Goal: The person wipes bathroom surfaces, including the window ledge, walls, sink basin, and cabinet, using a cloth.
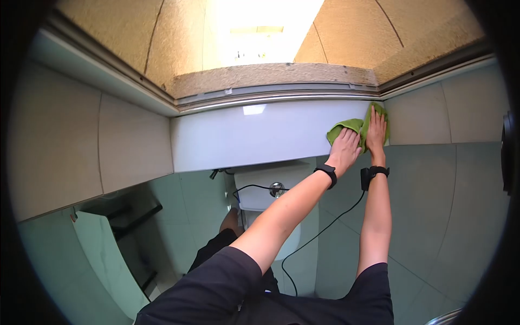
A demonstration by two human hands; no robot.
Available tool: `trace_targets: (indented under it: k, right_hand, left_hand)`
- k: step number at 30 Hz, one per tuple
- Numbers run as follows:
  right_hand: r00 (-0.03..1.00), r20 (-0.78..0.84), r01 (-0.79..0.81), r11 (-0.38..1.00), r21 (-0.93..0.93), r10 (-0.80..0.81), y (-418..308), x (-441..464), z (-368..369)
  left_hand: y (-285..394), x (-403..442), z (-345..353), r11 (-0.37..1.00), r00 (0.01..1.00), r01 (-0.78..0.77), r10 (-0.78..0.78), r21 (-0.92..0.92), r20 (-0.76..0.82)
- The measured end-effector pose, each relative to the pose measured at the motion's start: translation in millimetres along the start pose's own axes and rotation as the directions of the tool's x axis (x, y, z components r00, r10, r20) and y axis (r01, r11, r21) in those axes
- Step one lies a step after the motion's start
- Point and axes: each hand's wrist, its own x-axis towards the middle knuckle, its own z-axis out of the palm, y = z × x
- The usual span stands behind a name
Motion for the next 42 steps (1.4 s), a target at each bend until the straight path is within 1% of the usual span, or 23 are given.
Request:
trace_targets:
  k: [2,5,6,8,10,12,14,16,17,18,19,20,21,22,24,26,28,30,35,36,38,40,42]
  right_hand:
    - [0.999,-0.002,0.038,0.999,0.006,-0.038,-32,0,-5]
    - [0.993,-0.019,0.116,0.992,0.055,-0.116,-108,-9,-19]
    - [0.995,0.008,0.095,0.995,0.038,-0.095,-134,-20,-27]
    - [0.997,0.064,0.022,0.993,0.118,-0.030,-202,-43,-53]
    - [0.989,0.092,0.107,0.990,0.088,-0.115,-273,-66,-71]
    - [0.987,0.086,0.123,0.979,0.160,-0.138,-344,-77,-87]
    - [0.982,0.007,0.185,0.962,0.203,-0.190,-399,-86,-85]
    - [0.963,-0.100,0.268,0.899,0.345,-0.249,-449,-96,-83]
    - [0.946,-0.140,0.323,0.868,0.376,-0.292,-466,-101,-89]
    - [0.926,-0.181,0.378,0.833,0.404,-0.332,-476,-104,-95]
    - [0.928,-0.242,0.367,0.820,0.440,-0.285,-473,-101,-97]
    - [0.921,-0.250,0.385,0.795,0.469,-0.299,-466,-99,-97]
    - [0.914,-0.259,0.403,0.769,0.497,-0.312,-456,-95,-96]
    - [0.907,-0.269,0.421,0.741,0.524,-0.324,-446,-90,-96]
    - [0.909,-0.278,0.414,0.759,0.503,-0.312,-427,-79,-99]
    - [0.928,-0.250,0.367,0.785,0.500,-0.275,-392,-71,-93]
    - [0.948,-0.213,0.311,0.833,0.457,-0.237,-342,-61,-88]
    - [0.957,-0.185,0.281,0.867,0.411,-0.222,-290,-48,-80]
    - [0.989,-0.060,0.147,0.946,0.288,-0.135,-157,-23,-63]
    - [0.992,-0.063,0.118,0.956,0.267,-0.105,-132,-21,-62]
    - [0.996,-0.070,0.075,0.972,0.221,-0.060,-88,-12,-54]
    - [0.997,-0.071,0.025,0.985,0.171,-0.013,-48,1,-47]
    - [0.997,-0.071,-0.027,0.989,0.142,0.038,-17,11,-44]
  left_hand:
    - [-18,-17,-22,0.998,0.996,0.050,-0.053,-0.042,-0.067]
    - [-52,-65,-71,0.985,0.985,0.168,-0.170,-0.044,-0.034]
    - [-63,-85,-93,0.976,0.976,0.215,-0.216,-0.040,-0.020]
    - [-90,-132,-144,0.944,0.947,0.320,-0.320,0.085,-0.015]
    - [-129,-179,-190,0.904,0.912,0.403,-0.410,0.140,0.019]
    - [-165,-211,-224,0.796,0.824,0.559,-0.505,0.232,-0.256]
    - [-190,-229,-252,0.711,0.759,0.646,-0.561,0.278,-0.329]
    - [-210,-243,-269,0.716,0.730,0.672,-0.600,0.187,-0.327]
    - [-218,-249,-269,0.758,0.760,0.628,-0.551,0.174,-0.344]
    - [-219,-250,-273,0.744,0.762,0.635,-0.560,0.207,-0.324]
    - [-218,-243,-270,0.749,0.780,0.621,-0.558,0.233,-0.283]
    - [-216,-235,-266,0.753,0.796,0.604,-0.555,0.260,-0.242]
    - [-215,-234,-262,0.767,0.820,0.569,-0.503,0.295,-0.274]
    - [-212,-230,-264,0.760,0.820,0.570,-0.509,0.313,-0.260]
    - [-203,-220,-265,0.813,0.895,0.442,-0.371,0.378,-0.249]
    - [-184,-202,-251,0.848,0.904,0.421,-0.420,0.322,-0.074]
    - [-166,-179,-217,0.914,0.965,0.260,-0.260,0.311,-0.040]
    - [-136,-144,-186,0.943,0.976,0.205,-0.217,0.262,0.016]
    - [-74,-48,-99,0.975,0.996,0.080,-0.089,0.207,0.032]
    - [-64,-29,-84,0.983,0.996,0.058,-0.070,0.176,0.059]
    - [-47,5,-54,0.987,1.000,0.013,-0.014,0.162,0.004]
    - [-29,35,-33,0.990,0.999,-0.007,0.001,0.144,0.037]
    - [-14,58,-14,0.992,0.999,-0.038,0.037,0.122,0.008]
